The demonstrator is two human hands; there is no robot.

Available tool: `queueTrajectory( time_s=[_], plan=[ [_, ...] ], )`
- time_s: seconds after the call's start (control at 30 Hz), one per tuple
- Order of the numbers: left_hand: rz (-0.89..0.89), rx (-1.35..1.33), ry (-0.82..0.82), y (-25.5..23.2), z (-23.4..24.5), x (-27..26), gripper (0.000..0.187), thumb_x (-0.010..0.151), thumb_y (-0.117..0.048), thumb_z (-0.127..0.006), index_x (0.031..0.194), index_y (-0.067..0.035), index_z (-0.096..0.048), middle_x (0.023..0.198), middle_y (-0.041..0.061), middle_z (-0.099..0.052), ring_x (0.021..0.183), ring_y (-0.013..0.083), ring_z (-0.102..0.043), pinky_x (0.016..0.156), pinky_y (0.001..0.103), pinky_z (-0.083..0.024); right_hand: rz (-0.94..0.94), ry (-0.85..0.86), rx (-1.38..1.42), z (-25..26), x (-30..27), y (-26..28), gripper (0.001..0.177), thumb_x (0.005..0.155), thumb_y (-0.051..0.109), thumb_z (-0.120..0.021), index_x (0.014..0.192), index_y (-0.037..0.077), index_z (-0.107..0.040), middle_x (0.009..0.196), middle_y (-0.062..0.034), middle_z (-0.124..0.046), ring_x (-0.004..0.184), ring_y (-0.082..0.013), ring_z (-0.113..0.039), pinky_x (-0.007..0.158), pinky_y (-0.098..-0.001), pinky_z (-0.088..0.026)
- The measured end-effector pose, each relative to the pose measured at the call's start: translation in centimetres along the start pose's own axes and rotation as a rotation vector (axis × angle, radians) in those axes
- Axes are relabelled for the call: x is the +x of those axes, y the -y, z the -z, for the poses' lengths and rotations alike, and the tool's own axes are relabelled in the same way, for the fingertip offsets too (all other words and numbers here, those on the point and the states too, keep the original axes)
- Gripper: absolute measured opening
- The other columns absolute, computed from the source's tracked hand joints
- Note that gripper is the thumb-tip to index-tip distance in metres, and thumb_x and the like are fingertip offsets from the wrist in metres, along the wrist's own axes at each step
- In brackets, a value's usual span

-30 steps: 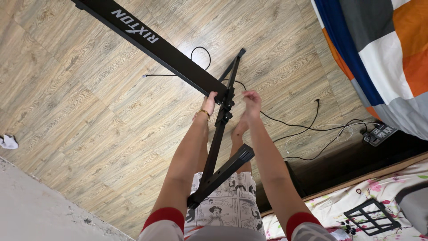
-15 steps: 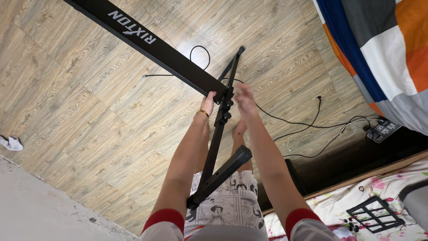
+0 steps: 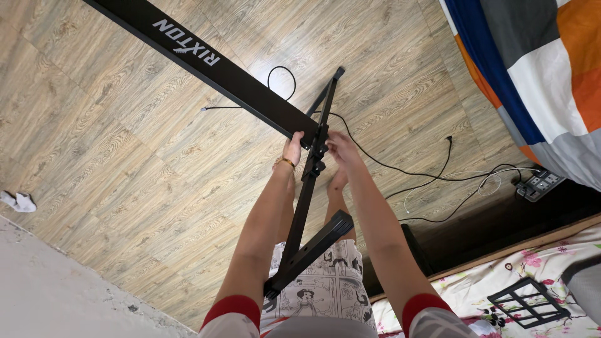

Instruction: The person places a pink and white striped cloth on a bed next to a keyboard. They then pick up a black metal keyboard stand from the floor and begin assembling it by tightening the screws on the legs. The person adjusts the stand's height and position before placing it on the bed.

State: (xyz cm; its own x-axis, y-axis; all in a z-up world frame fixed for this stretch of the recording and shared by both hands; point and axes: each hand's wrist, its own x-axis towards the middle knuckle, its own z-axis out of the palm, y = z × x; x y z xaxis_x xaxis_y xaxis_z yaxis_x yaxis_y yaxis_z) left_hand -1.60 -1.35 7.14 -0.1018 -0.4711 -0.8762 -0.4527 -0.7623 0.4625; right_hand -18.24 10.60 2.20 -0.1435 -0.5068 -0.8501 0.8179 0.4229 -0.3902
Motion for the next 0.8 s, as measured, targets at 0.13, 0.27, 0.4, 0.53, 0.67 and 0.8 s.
queueTrajectory(
  time_s=[0.13,0.27,0.4,0.53,0.67,0.8],
  plan=[
    [0.047,0.108,-0.044,-0.1,0.1,-0.2,0.077,0.086,-0.060,-0.053,0.132,0.002,-0.060,0.125,0.018,-0.062,0.119,0.0286,-0.053,0.107,0.035,-0.033,0.033,-0.068,0.053,-0.3,-1.7,1.6,0.037,0.103,0.043,-0.060,0.112,0.007,-0.065,0.092,-0.0019,-0.062,0.072,-0.0123,-0.055,0.064,-0.0298,-0.050],
    [0.089,0.070,-0.026,-0.2,-0.4,0.4,0.079,0.085,-0.059,-0.052,0.126,0.007,-0.065,0.123,0.025,-0.068,0.118,0.0357,-0.059,0.106,0.038,-0.039,-0.419,-0.112,-0.079,-1.0,-0.6,1.4,0.061,0.106,0.062,-0.047,0.106,0.004,-0.064,0.079,-0.0031,-0.057,0.063,-0.0154,-0.051,0.061,-0.0316,-0.049],
    [0.047,0.044,0.011,0.4,0.0,0.8,0.079,0.084,-0.059,-0.054,0.125,0.008,-0.065,0.127,0.025,-0.069,0.123,0.0341,-0.060,0.109,0.037,-0.039,-0.167,-0.016,0.048,-0.7,0.9,-0.3,0.028,0.103,0.027,-0.062,0.114,0.004,-0.071,0.085,-0.0029,-0.062,0.070,-0.0137,-0.052,0.061,-0.0281,-0.040],
    [0.031,0.079,0.034,0.2,0.4,0.8,0.079,0.084,-0.059,-0.053,0.128,0.006,-0.063,0.130,0.022,-0.066,0.124,0.0311,-0.057,0.110,0.036,-0.035,0.316,0.085,0.164,0.1,-0.9,-0.4,0.031,0.088,0.003,-0.068,0.120,0.002,-0.066,0.114,-0.0059,-0.069,0.102,-0.0133,-0.066,0.092,-0.0279,-0.054],
    [0.085,0.129,0.001,0.9,0.3,0.5,0.077,0.087,-0.060,-0.053,0.128,0.005,-0.062,0.129,0.023,-0.064,0.122,0.0323,-0.055,0.110,0.037,-0.034,0.339,-0.024,0.341,0.2,-2.6,1.0,0.043,0.084,-0.001,-0.065,0.125,0.015,-0.064,0.111,-0.0076,-0.068,0.099,-0.0133,-0.069,0.090,-0.0273,-0.056],
    [0.051,0.079,0.007,0.5,0.0,1.3,0.076,0.084,-0.059,-0.053,0.125,0.004,-0.065,0.123,0.023,-0.068,0.116,0.0329,-0.058,0.106,0.037,-0.038,-0.221,-0.122,-0.072,-1.1,-1.4,1.8,0.039,0.109,0.044,-0.057,0.111,0.007,-0.069,0.091,-0.0059,-0.064,0.075,-0.0162,-0.059,0.065,-0.0284,-0.053]
  ],
)
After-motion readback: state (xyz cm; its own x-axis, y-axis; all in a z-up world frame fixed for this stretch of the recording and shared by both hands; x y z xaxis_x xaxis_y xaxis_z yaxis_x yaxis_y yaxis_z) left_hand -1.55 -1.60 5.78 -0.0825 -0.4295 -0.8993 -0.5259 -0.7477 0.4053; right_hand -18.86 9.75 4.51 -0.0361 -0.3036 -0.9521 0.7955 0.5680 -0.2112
